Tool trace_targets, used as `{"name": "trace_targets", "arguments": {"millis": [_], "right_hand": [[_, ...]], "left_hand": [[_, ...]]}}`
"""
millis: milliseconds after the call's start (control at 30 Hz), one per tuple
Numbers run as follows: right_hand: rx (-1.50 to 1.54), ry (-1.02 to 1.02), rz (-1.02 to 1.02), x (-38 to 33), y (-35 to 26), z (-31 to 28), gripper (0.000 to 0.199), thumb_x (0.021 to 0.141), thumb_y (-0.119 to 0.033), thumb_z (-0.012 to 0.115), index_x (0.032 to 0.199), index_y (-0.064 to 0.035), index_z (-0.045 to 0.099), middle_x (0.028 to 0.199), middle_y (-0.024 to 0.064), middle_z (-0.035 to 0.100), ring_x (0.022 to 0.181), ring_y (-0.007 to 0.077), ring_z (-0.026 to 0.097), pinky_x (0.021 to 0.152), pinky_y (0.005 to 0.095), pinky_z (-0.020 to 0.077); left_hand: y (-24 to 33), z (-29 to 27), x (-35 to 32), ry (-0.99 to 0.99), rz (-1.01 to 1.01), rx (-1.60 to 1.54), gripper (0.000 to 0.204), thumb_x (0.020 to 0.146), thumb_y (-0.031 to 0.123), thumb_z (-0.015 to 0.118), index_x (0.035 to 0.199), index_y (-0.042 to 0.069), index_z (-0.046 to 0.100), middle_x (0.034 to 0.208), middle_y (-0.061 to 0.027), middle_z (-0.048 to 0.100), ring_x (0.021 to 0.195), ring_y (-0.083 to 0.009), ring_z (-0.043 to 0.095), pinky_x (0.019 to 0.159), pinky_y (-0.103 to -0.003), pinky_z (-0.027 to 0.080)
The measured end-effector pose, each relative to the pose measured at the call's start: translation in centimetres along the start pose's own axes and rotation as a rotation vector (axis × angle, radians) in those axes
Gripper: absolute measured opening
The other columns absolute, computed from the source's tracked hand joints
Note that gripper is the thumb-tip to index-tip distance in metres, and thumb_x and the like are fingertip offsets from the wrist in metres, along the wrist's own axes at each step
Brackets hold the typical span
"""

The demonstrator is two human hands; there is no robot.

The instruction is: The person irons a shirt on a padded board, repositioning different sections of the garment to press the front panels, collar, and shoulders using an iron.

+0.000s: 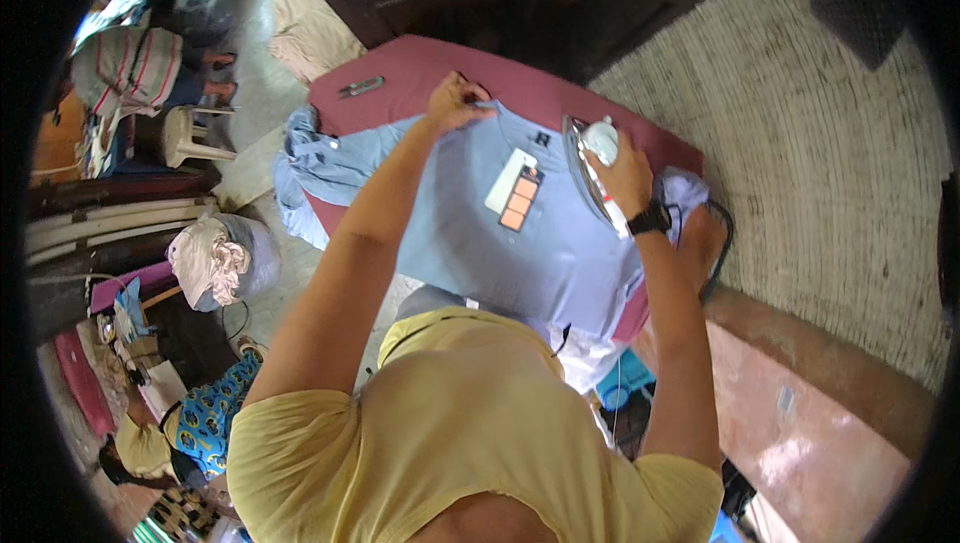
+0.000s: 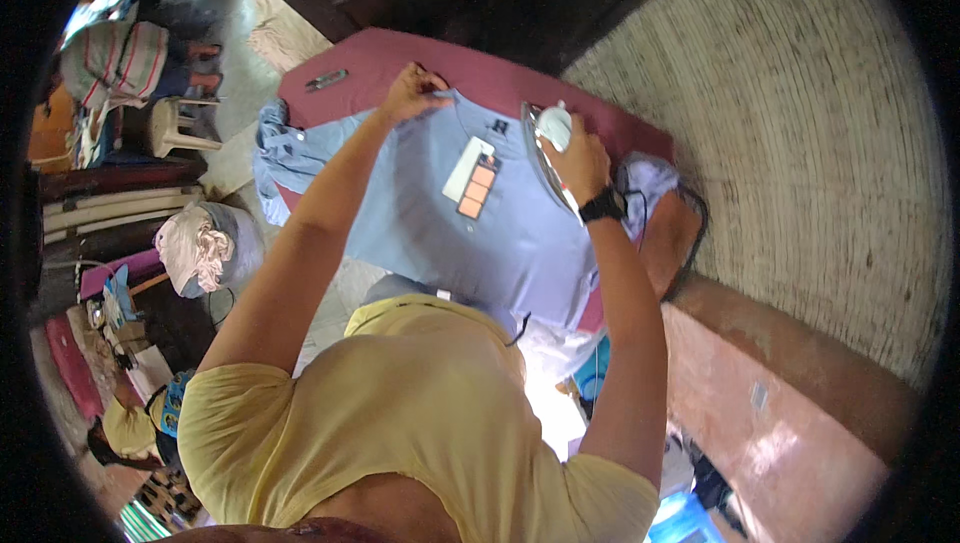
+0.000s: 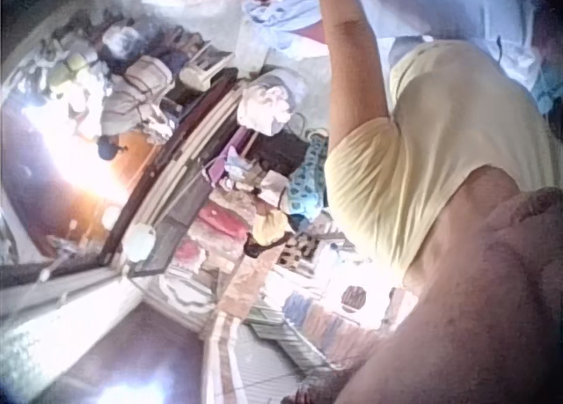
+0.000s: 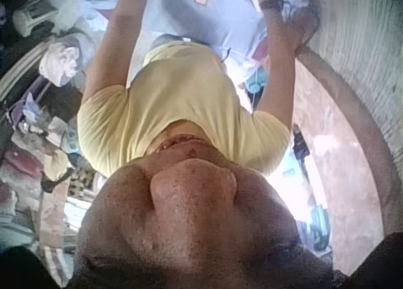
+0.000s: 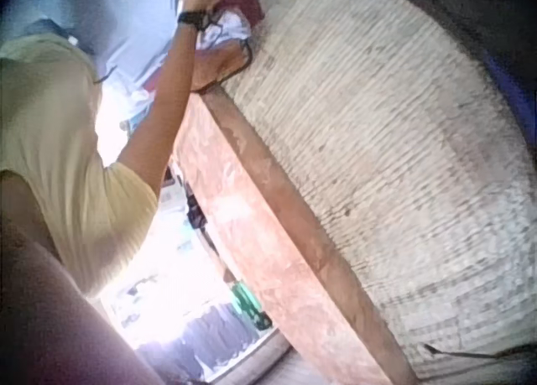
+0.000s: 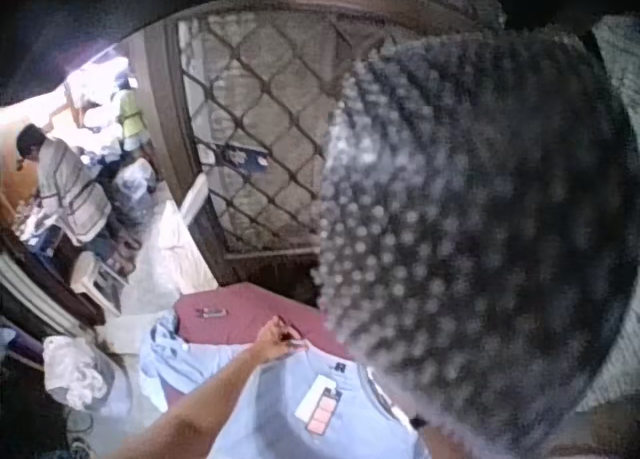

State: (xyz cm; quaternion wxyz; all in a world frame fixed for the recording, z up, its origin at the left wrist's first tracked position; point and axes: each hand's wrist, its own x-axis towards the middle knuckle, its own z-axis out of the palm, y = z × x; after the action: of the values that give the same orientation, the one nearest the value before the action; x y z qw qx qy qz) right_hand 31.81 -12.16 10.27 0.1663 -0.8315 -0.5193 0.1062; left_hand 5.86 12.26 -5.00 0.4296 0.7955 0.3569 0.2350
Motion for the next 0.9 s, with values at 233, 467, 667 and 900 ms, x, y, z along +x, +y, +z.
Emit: {"name": "trace_targets", "arguments": {"millis": [233,467,667,900], "right_hand": [[-0.071,0.022,0.009,0.7,-0.2,0.0,0.055,0.081,-0.048,0.072,0.111,-0.0055,0.054,0.084,0.0267,0.069,0.079,0.0458,0.068,0.066,0.0560,0.0531],[-0.018,0.047,0.082,1.0,-1.0,-0.2,0.060,0.080,-0.047,0.075,0.112,-0.0003,0.057,0.091,0.0295,0.068,0.086,0.0479,0.066,0.072,0.0560,0.0515],[-0.048,0.098,0.077,1.5,-0.2,0.6,0.061,0.078,-0.049,0.076,0.114,-0.0045,0.054,0.090,0.0275,0.068,0.085,0.0466,0.067,0.072,0.0553,0.0534],[-0.050,0.099,0.076,1.4,-0.5,0.3,0.062,0.078,-0.049,0.075,0.115,-0.0043,0.053,0.092,0.0263,0.068,0.085,0.0466,0.067,0.073,0.0550,0.0530]], "left_hand": [[4.8,0.1,0.3,0.034,-0.142,0.303,0.033,0.056,0.044,0.090,0.081,0.026,0.076,0.096,-0.0047,0.056,0.101,-0.0232,0.057,0.089,-0.039,0.045],[5.5,0.2,0.1,0.047,-0.161,0.290,0.034,0.056,0.042,0.091,0.079,0.024,0.073,0.097,-0.0056,0.054,0.099,-0.0255,0.057,0.084,-0.041,0.046],[6.2,0.2,0.2,0.036,-0.202,0.316,0.034,0.057,0.043,0.091,0.080,0.026,0.073,0.101,-0.0065,0.053,0.107,-0.0265,0.054,0.086,-0.043,0.045],[6.6,0.2,-0.1,0.041,-0.239,0.314,0.035,0.055,0.042,0.092,0.080,0.026,0.073,0.103,-0.0062,0.053,0.110,-0.0268,0.054,0.087,-0.043,0.045]]}}
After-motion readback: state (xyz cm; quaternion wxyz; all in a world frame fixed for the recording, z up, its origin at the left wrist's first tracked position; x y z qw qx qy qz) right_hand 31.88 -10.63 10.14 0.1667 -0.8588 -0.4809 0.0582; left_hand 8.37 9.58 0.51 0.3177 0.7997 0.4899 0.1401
